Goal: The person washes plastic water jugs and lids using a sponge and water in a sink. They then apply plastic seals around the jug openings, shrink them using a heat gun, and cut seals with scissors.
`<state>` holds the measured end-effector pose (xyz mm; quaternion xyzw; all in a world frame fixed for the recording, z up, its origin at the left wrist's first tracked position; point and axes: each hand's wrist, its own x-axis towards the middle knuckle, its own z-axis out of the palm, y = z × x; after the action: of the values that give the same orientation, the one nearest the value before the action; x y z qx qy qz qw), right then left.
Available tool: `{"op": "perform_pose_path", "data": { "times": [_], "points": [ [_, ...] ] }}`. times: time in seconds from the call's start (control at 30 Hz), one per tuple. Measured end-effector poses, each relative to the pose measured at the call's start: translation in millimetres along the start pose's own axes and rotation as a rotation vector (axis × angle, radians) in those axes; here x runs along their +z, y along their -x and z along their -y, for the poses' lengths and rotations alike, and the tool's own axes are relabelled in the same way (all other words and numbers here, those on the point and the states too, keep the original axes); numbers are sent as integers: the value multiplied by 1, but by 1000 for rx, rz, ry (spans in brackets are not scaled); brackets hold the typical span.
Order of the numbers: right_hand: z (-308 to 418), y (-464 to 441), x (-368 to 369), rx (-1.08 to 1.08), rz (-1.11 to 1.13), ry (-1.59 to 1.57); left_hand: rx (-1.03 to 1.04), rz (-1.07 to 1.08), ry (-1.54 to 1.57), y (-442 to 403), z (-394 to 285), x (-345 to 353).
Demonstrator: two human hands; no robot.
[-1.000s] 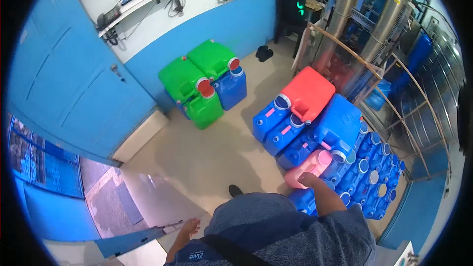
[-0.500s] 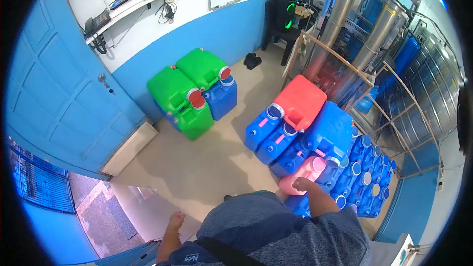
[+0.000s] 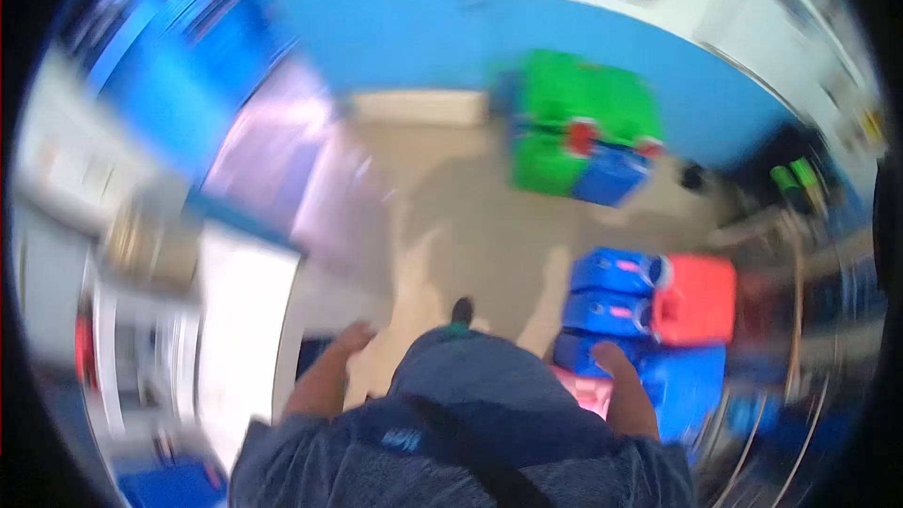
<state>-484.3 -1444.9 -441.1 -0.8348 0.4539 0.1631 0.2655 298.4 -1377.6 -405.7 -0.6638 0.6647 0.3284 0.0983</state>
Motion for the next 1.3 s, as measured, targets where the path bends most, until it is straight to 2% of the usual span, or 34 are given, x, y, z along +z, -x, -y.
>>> {"op": "perform_pose_path", "data": {
  "times": [0.03, 0.07, 0.1, 0.13, 0.2, 0.23, 0.3, 0.33, 0.37, 0.4, 0.43, 0.47, 0.5, 0.53, 0.6, 0.67, 0.73, 0.77, 0.8, 0.87, 0.9, 0.93, 0.97, 1.0, 1.03, 1.1, 1.17, 1.2, 1.23, 1.3],
  "points": [
    [3, -4, -16, -72, 52, 192, -242, 160, 132, 34, -36, -13],
    [4, -8, -35, -154, 91, 380, -363, 57, 366, 75, -50, 5],
    [-11, -18, -23, -9, 189, 186, 10, 3, 12, 103, -26, 53],
    [-30, -28, -13, -187, 349, 317, -104, -24, 76, 154, -42, 72],
    [-67, -49, 5, -608, 615, 492, -681, -175, 808, 228, -106, 69],
    [-49, -47, -7, -399, 629, 410, -732, -211, 842, 263, -119, 85],
    [-5, -70, -31, 29, 657, 110, -947, -243, 1163, 336, -150, 119],
    [11, -88, -37, 127, 648, 42, -1056, -282, 1298, 368, -161, 137],
    [36, -107, -44, 64, 661, 93, -1156, -309, 1431, 399, -163, 148],
    [39, -138, -32, -630, 476, 794, -1202, -374, 1514, 426, -171, 158],
    [32, -174, -12, -604, 300, 660, -1239, -443, 1594, 450, -174, 164],
    [67, -186, -26, -590, 130, 508, -1220, -550, 1655, 471, -175, 164],
    [97, -185, -42, -272, 206, -39, -1194, -655, 1714, 489, -176, 166],
    [165, -166, -89, 16, 125, -625, -1187, -669, 1721, 503, -172, 164],
    [214, -177, -102, -31, 132, -654, -1127, -1127, 1892, 524, -146, 151],
    [259, -179, -111, -70, 147, -680, -632, -1301, 2089, 557, -96, 150],
    [298, -176, -109, -118, 156, -487, -753, -1591, 2138, 564, -56, 119],
    [303, -185, -90, -125, 162, -481, -769, -1644, 2150, 571, -50, 86],
    [292, -203, -61, -187, 161, -325, -793, -1701, 2168, 575, -43, 58],
    [316, -204, -40, -267, 193, -126, -686, -1726, 2339, 584, 5, 55],
    [344, -186, -38, -236, 247, -129, -568, -1672, 2370, 589, 30, 68],
    [370, -170, -38, -200, 302, -128, -586, -1703, 2461, 588, 40, 58],
    [397, -164, -36, -204, 334, -91, -479, -1633, 2541, 591, 56, 64],
    [428, -168, -34, -332, 488, 122, -346, -1558, 2604, 594, 71, 69],
    [461, -172, -35, -454, 630, 329, -348, -1570, 2618, 593, 78, 67],
    [543, -141, -65, -242, 691, -111, -322, -1632, 2663, 592, 90, 47],
    [622, -128, -100, -433, 722, -73, -213, -1625, 2701, 595, 106, 41],
    [656, -125, -116, -474, 676, -61, -117, -1649, 2726, 596, 113, 38],
    [690, -120, -132, -517, 630, -49, -103, -1612, 2726, 596, 120, 36],
    [763, -102, -175, -685, 471, -131, -47, -1694, 2807, 594, 131, 38]
  ]
}}
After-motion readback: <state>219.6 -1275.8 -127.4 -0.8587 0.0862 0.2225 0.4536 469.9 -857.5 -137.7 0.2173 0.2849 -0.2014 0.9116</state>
